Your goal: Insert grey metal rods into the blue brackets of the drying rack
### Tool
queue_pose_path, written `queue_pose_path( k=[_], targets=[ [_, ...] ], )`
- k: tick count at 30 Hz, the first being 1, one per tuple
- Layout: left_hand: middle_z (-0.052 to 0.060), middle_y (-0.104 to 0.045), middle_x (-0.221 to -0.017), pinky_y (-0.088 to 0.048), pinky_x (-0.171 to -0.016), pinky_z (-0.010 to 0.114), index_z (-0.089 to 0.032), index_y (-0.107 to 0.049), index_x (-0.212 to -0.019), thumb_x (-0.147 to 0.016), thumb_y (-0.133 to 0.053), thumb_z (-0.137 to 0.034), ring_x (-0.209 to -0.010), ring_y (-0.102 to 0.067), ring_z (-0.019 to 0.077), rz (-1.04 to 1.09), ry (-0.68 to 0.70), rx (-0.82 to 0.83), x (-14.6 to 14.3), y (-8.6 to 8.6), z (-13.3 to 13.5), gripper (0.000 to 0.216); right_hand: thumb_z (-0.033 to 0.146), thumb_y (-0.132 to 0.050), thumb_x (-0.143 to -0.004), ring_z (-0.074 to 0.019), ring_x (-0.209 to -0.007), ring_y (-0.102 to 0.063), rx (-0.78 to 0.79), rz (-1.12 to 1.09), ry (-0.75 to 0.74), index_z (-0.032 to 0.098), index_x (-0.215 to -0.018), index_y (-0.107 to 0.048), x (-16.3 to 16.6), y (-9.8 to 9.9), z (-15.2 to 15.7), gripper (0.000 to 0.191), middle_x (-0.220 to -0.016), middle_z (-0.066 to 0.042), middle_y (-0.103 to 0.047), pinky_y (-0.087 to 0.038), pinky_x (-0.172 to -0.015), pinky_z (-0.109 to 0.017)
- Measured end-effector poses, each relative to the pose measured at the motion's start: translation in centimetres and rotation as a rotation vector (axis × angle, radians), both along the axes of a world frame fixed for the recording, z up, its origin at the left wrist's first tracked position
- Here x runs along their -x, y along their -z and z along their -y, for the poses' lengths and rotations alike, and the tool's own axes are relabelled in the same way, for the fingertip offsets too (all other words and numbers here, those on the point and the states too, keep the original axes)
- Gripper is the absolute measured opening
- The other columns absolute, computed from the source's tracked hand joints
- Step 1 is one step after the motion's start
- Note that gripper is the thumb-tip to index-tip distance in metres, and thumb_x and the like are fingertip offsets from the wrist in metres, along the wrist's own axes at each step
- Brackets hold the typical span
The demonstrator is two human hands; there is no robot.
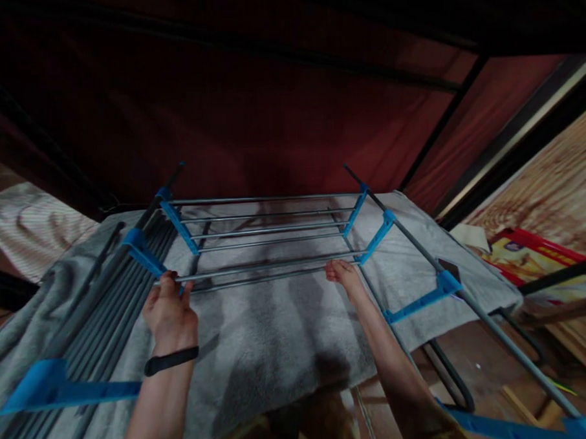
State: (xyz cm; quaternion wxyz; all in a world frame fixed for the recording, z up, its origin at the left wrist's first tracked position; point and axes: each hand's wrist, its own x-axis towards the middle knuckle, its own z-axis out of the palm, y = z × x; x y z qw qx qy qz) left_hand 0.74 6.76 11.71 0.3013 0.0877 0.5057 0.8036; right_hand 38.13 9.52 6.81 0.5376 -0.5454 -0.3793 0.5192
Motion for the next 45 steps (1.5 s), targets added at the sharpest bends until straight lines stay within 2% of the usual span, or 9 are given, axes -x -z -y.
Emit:
queue_pose_path(
  k=[2,6,11,18,26,30,35,42,45],
  targets=[
    [-0.001,-0.061,-0.083,-0.056,-0.069,0.022,-0.016,-0.059,-0.075,-0.081,-0.068,-0.020,-0.066,-0.052,0.0069,-0.012,0.016,-0.002,0.0,0.0,0.0,0.011,0.044,-0.059,-0.085,-0.0150,-0.062,-0.063,-0.150,0.269,0.029,0.017,-0.083,-0.066,1.3,-0.4,0.4,0.028,-0.072,-0.003,-0.069,-0.053,-0.061,-0.028],
    [-0.001,-0.061,-0.083,-0.056,-0.068,0.021,-0.016,-0.059,-0.071,-0.080,-0.069,-0.019,-0.068,-0.053,0.0070,-0.004,0.006,0.008,-0.1,-0.3,0.2,0.014,0.027,-0.043,-0.095,-0.0212,-0.098,-0.064,-0.484,0.872,-0.041,0.020,-0.107,-0.065,4.3,-1.9,1.2,0.026,-0.104,-0.009,-0.070,-0.051,-0.088,-0.036],
    [-0.001,-0.060,-0.083,-0.053,-0.069,0.022,-0.016,-0.060,-0.072,-0.079,-0.068,-0.021,-0.071,-0.052,0.0073,-0.005,0.007,-0.011,-0.4,-0.5,0.4,0.012,0.022,-0.041,-0.098,-0.0235,-0.115,-0.057,-0.673,1.208,-0.273,0.020,-0.126,-0.057,9.0,-3.4,1.7,0.033,-0.124,-0.010,-0.064,-0.041,-0.103,-0.043],
    [-0.002,-0.058,-0.075,-0.051,-0.071,0.026,-0.016,-0.054,-0.063,-0.072,-0.076,-0.034,-0.073,-0.054,0.0095,-0.051,-0.014,0.022,0.0,0.3,0.3,0.030,0.022,-0.044,-0.098,-0.0240,-0.110,-0.057,-0.762,1.390,-0.470,0.024,-0.136,-0.051,14.6,-3.9,0.5,0.039,-0.123,-0.010,-0.063,-0.042,-0.099,-0.040],
    [0.001,-0.061,-0.079,-0.047,-0.064,0.023,-0.018,-0.059,-0.078,-0.078,-0.069,-0.046,-0.074,-0.059,0.0114,-0.146,-0.003,0.059,0.3,1.3,0.5,0.030,0.006,-0.042,-0.090,-0.0221,-0.101,-0.056,-0.752,1.507,-0.537,0.033,-0.141,-0.048,15.5,-4.7,-1.0,0.058,-0.111,-0.007,-0.063,-0.044,-0.090,-0.035],
    [0.001,-0.060,-0.092,-0.048,-0.075,0.025,-0.021,-0.058,-0.092,-0.080,-0.068,-0.031,-0.087,-0.060,0.0130,-0.319,-0.162,0.119,1.0,2.1,0.2,0.018,0.008,-0.040,-0.092,-0.0225,-0.100,-0.055,-0.752,1.523,-0.539,0.033,-0.141,-0.048,15.4,-5.1,-1.3,0.055,-0.110,-0.007,-0.062,-0.043,-0.090,-0.035],
    [0.007,-0.056,-0.123,-0.038,-0.105,0.031,-0.023,-0.057,-0.111,-0.066,-0.072,-0.006,-0.121,-0.052,0.0190,-0.530,-0.239,0.065,1.6,1.5,-1.1,0.051,0.007,-0.039,-0.092,-0.0226,-0.101,-0.055,-0.762,1.510,-0.530,0.033,-0.142,-0.046,15.3,-5.5,-1.3,0.057,-0.112,-0.007,-0.061,-0.043,-0.090,-0.035],
    [0.004,-0.064,-0.094,-0.035,-0.109,0.034,-0.019,-0.064,-0.085,-0.071,-0.061,-0.001,-0.111,-0.058,0.0198,-0.507,-0.143,-0.027,2.8,0.5,-2.9,0.023,0.005,-0.039,-0.090,-0.0232,-0.101,-0.054,-0.765,1.486,-0.524,0.033,-0.143,-0.045,15.3,-5.4,-1.3,0.061,-0.110,-0.007,-0.061,-0.042,-0.093,-0.036],
    [0.004,-0.063,-0.101,-0.033,-0.111,0.033,-0.019,-0.064,-0.088,-0.071,-0.059,0.001,-0.114,-0.057,0.0195,-0.530,-0.154,-0.020,2.9,0.5,-3.0,0.028,0.005,-0.038,-0.090,-0.0238,-0.101,-0.054,-0.766,1.484,-0.519,0.034,-0.144,-0.044,15.3,-5.4,-1.4,0.062,-0.110,-0.007,-0.061,-0.042,-0.093,-0.037]
  ],
)
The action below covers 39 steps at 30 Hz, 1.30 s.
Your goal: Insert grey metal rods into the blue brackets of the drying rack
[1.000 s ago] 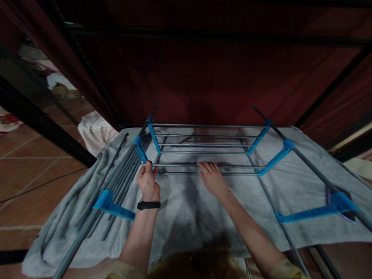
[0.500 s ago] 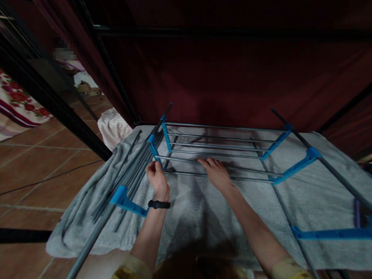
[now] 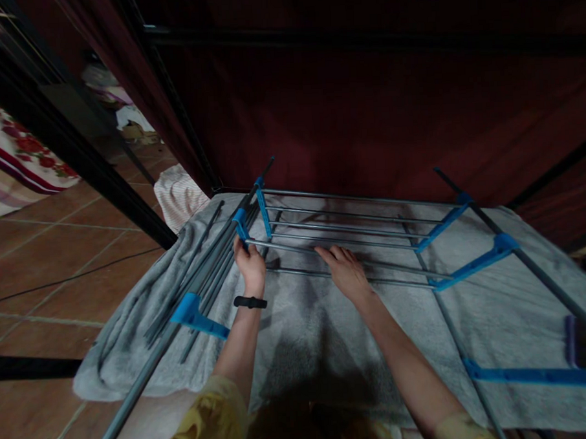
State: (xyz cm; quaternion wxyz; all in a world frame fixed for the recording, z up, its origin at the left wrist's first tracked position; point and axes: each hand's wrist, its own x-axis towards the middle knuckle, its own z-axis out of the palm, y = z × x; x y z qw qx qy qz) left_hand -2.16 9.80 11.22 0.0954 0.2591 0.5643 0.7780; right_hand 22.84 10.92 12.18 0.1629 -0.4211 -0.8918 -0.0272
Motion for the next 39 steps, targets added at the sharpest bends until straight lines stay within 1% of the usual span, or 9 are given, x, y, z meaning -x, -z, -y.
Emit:
queue_pose_path(
  k=[7,12,15,19,23,26,31,35,39],
  targets=[
    [0.007,-0.061,-0.115,-0.027,-0.117,0.035,-0.020,-0.060,-0.097,-0.073,-0.056,0.002,-0.125,-0.050,0.0204,-0.011,0.006,0.053,-0.1,-0.1,0.0,0.033,0.005,-0.038,-0.090,-0.0241,-0.103,-0.053,0.018,-0.004,0.001,0.034,-0.144,-0.044,0.2,0.4,-0.3,0.062,-0.109,-0.007,-0.061,-0.042,-0.094,-0.037],
    [0.007,-0.060,-0.112,-0.031,-0.114,0.033,-0.020,-0.060,-0.097,-0.075,-0.055,0.000,-0.122,-0.052,0.0204,-0.049,0.007,0.091,0.2,0.1,0.0,0.030,0.003,-0.037,-0.089,-0.0235,-0.102,-0.053,0.026,0.004,-0.003,0.033,-0.144,-0.045,0.2,0.7,-0.3,0.063,-0.108,-0.007,-0.061,-0.041,-0.095,-0.037],
    [0.008,-0.060,-0.116,-0.030,-0.115,0.033,-0.020,-0.061,-0.099,-0.076,-0.057,-0.003,-0.124,-0.051,0.0207,-0.083,0.003,0.093,0.5,0.4,0.0,0.029,0.003,-0.038,-0.089,-0.0232,-0.102,-0.053,0.026,0.022,0.006,0.032,-0.144,-0.046,0.3,0.5,-0.2,0.062,-0.109,-0.008,-0.061,-0.041,-0.094,-0.036],
    [0.010,-0.060,-0.121,-0.031,-0.115,0.036,-0.019,-0.059,-0.104,-0.077,-0.055,-0.005,-0.124,-0.050,0.0224,-0.202,-0.026,0.171,1.0,1.0,-0.2,0.030,0.005,-0.039,-0.091,-0.0219,-0.103,-0.053,0.047,0.070,0.022,0.032,-0.144,-0.044,0.3,0.1,0.0,0.060,-0.111,-0.007,-0.061,-0.041,-0.095,-0.034],
    [0.010,-0.062,-0.115,-0.038,-0.109,0.038,-0.017,-0.059,-0.104,-0.076,-0.054,-0.007,-0.116,-0.056,0.0235,-0.315,-0.060,0.206,1.6,1.7,-0.5,0.031,0.006,-0.039,-0.092,-0.0207,-0.105,-0.052,0.073,0.102,0.023,0.030,-0.146,-0.042,0.3,-0.4,0.2,0.059,-0.114,-0.007,-0.060,-0.040,-0.096,-0.033],
    [0.007,-0.063,-0.107,-0.044,-0.102,0.037,-0.018,-0.060,-0.102,-0.078,-0.054,-0.010,-0.105,-0.059,0.0217,-0.329,-0.055,0.181,1.9,2.1,-0.7,0.026,0.005,-0.039,-0.092,-0.0208,-0.105,-0.052,0.088,0.114,0.018,0.030,-0.146,-0.042,0.3,-0.5,0.3,0.060,-0.114,-0.007,-0.060,-0.040,-0.096,-0.033],
    [0.005,-0.062,-0.098,-0.045,-0.098,0.034,-0.019,-0.061,-0.096,-0.079,-0.057,-0.013,-0.098,-0.059,0.0196,-0.336,-0.048,0.146,2.2,2.2,-0.8,0.019,0.007,-0.039,-0.092,-0.0208,-0.106,-0.052,0.108,0.133,0.024,0.031,-0.146,-0.042,0.3,-0.4,0.4,0.060,-0.115,-0.008,-0.060,-0.040,-0.097,-0.033],
    [0.003,-0.060,-0.092,-0.046,-0.094,0.032,-0.019,-0.059,-0.091,-0.076,-0.056,-0.009,-0.091,-0.058,0.0180,-0.323,-0.041,0.140,2.3,2.1,-0.8,0.019,0.006,-0.039,-0.091,-0.0208,-0.107,-0.053,0.120,0.128,0.020,0.031,-0.146,-0.042,0.3,-0.3,0.2,0.060,-0.116,-0.008,-0.060,-0.039,-0.097,-0.032],
    [0.001,-0.058,-0.086,-0.048,-0.089,0.031,-0.020,-0.058,-0.090,-0.072,-0.055,-0.007,-0.085,-0.057,0.0172,-0.303,-0.031,0.129,2.5,2.5,-1.1,0.022,0.005,-0.036,-0.092,-0.0213,-0.108,-0.052,0.128,0.119,0.006,0.031,-0.146,-0.042,0.3,0.0,-0.1,0.060,-0.117,-0.007,-0.060,-0.039,-0.098,-0.033]
  ],
)
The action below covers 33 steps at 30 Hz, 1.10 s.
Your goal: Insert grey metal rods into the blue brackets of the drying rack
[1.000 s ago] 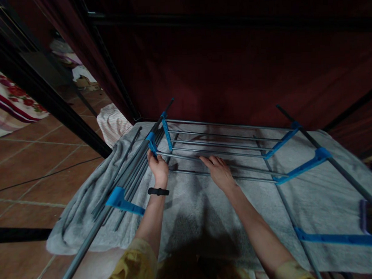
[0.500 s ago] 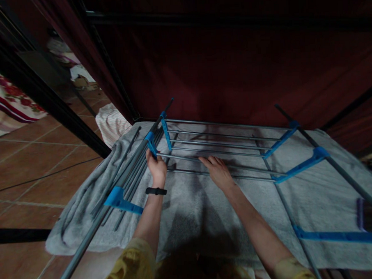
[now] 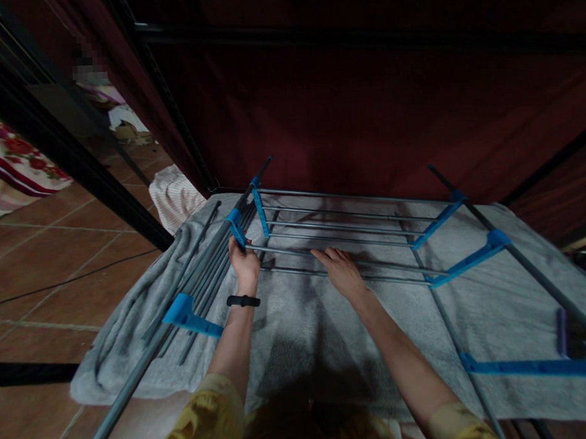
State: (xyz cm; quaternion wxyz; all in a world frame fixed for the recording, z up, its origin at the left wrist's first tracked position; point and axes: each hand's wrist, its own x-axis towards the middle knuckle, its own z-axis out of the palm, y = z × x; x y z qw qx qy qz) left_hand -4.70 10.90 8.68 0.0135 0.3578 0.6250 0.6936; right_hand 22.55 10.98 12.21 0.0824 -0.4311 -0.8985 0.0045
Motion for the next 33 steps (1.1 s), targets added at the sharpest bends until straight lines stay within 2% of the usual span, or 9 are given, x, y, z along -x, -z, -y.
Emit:
queue_pose_path(
  k=[12,19,23,33],
  targets=[
    [0.000,-0.060,-0.084,-0.049,-0.091,0.036,-0.026,-0.059,-0.093,-0.069,-0.059,-0.010,-0.085,-0.061,0.0167,0.065,0.056,0.018,0.5,2.6,0.1,0.028,0.005,-0.036,-0.092,-0.0209,-0.107,-0.054,0.029,0.017,0.006,0.034,-0.148,-0.039,0.1,0.5,-0.3,0.062,-0.116,-0.007,-0.060,-0.040,-0.096,-0.033],
    [0.001,-0.062,-0.086,-0.052,-0.080,0.035,-0.026,-0.058,-0.095,-0.064,-0.055,-0.004,-0.083,-0.063,0.0167,0.120,0.082,0.086,0.5,4.2,0.6,0.038,0.006,-0.034,-0.093,-0.0201,-0.108,-0.053,0.054,0.028,0.005,0.033,-0.147,-0.039,0.1,0.8,-0.3,0.061,-0.118,-0.007,-0.060,-0.039,-0.097,-0.032],
    [0.000,-0.063,-0.085,-0.052,-0.079,0.032,-0.025,-0.058,-0.094,-0.062,-0.053,-0.001,-0.081,-0.063,0.0155,0.109,0.074,0.111,0.5,4.4,0.6,0.040,0.005,-0.033,-0.093,-0.0202,-0.109,-0.054,0.053,0.028,0.009,0.033,-0.148,-0.038,0.1,0.9,-0.3,0.062,-0.119,-0.007,-0.060,-0.038,-0.099,-0.033],
    [0.001,-0.063,-0.083,-0.049,-0.078,0.032,-0.023,-0.060,-0.093,-0.061,-0.053,-0.006,-0.079,-0.061,0.0162,0.147,0.098,0.105,0.3,4.2,0.8,0.037,0.004,-0.035,-0.092,-0.0199,-0.111,-0.055,0.103,0.024,-0.003,0.032,-0.145,-0.043,0.2,1.8,-0.5,0.061,-0.119,-0.007,-0.061,-0.039,-0.098,-0.033]
  ],
)
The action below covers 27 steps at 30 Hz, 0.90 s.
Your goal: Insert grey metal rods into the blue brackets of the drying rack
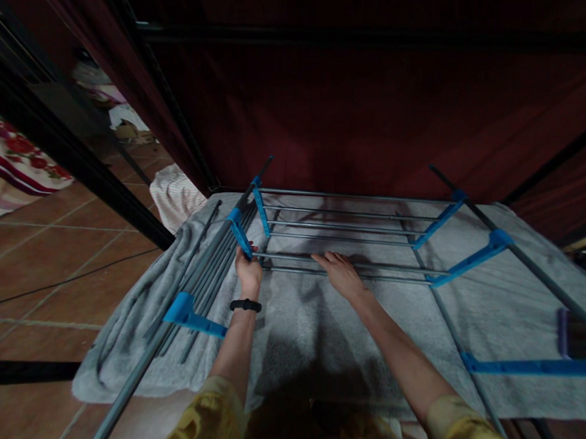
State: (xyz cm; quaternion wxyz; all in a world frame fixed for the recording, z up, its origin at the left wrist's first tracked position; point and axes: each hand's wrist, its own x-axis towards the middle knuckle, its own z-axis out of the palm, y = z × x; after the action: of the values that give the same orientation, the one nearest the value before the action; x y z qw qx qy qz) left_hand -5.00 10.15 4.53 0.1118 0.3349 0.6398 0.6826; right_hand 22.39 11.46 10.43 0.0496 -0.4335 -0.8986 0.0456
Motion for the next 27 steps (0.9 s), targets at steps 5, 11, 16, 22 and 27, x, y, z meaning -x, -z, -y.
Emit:
queue_pose_path(
  k=[5,11,16,22,27],
  targets=[
    [0.001,-0.063,-0.082,-0.049,-0.077,0.031,-0.023,-0.060,-0.089,-0.061,-0.055,-0.007,-0.079,-0.062,0.0161,0.022,-0.010,0.006,-0.3,-0.5,0.2,0.033,0.002,-0.035,-0.091,-0.0192,-0.110,-0.055,0.013,0.011,-0.016,0.032,-0.145,-0.043,0.0,0.1,0.0,0.062,-0.119,-0.007,-0.061,-0.039,-0.098,-0.033],
    [0.001,-0.064,-0.080,-0.051,-0.076,0.032,-0.023,-0.059,-0.088,-0.062,-0.054,-0.005,-0.077,-0.063,0.0163,0.027,-0.008,0.015,-0.9,-1.1,0.5,0.032,0.002,-0.036,-0.091,-0.0193,-0.111,-0.055,0.011,0.003,-0.024,0.032,-0.146,-0.042,-0.1,0.3,0.0,0.063,-0.119,-0.007,-0.061,-0.039,-0.099,-0.032],
    [0.001,-0.064,-0.081,-0.050,-0.076,0.032,-0.022,-0.059,-0.086,-0.062,-0.054,-0.006,-0.077,-0.063,0.0159,0.020,-0.016,0.011,-1.0,-1.3,0.5,0.029,0.000,-0.036,-0.090,-0.0187,-0.111,-0.056,0.030,0.004,-0.034,0.032,-0.144,-0.044,-0.1,0.3,-0.2,0.063,-0.120,-0.007,-0.061,-0.039,-0.099,-0.032],
    [0.002,-0.064,-0.083,-0.050,-0.080,0.035,-0.024,-0.060,-0.086,-0.061,-0.054,-0.009,-0.081,-0.063,0.0181,0.000,-0.008,0.012,-0.9,-1.2,0.6,0.029,0.000,-0.036,-0.090,-0.0186,-0.110,-0.056,0.041,-0.016,-0.052,0.030,-0.144,-0.044,-0.1,0.1,-0.3,0.063,-0.117,-0.007,-0.062,-0.039,-0.099,-0.032],
    [0.002,-0.064,-0.081,-0.050,-0.076,0.033,-0.024,-0.059,-0.085,-0.058,-0.053,-0.008,-0.079,-0.062,0.0178,0.032,-0.014,-0.007,-1.0,-1.4,0.5,0.031,0.001,-0.036,-0.090,-0.0187,-0.110,-0.057,0.052,-0.012,-0.057,0.030,-0.145,-0.043,-0.2,-0.1,-0.2,0.062,-0.117,-0.007,-0.063,-0.039,-0.098,-0.031]
  ],
)
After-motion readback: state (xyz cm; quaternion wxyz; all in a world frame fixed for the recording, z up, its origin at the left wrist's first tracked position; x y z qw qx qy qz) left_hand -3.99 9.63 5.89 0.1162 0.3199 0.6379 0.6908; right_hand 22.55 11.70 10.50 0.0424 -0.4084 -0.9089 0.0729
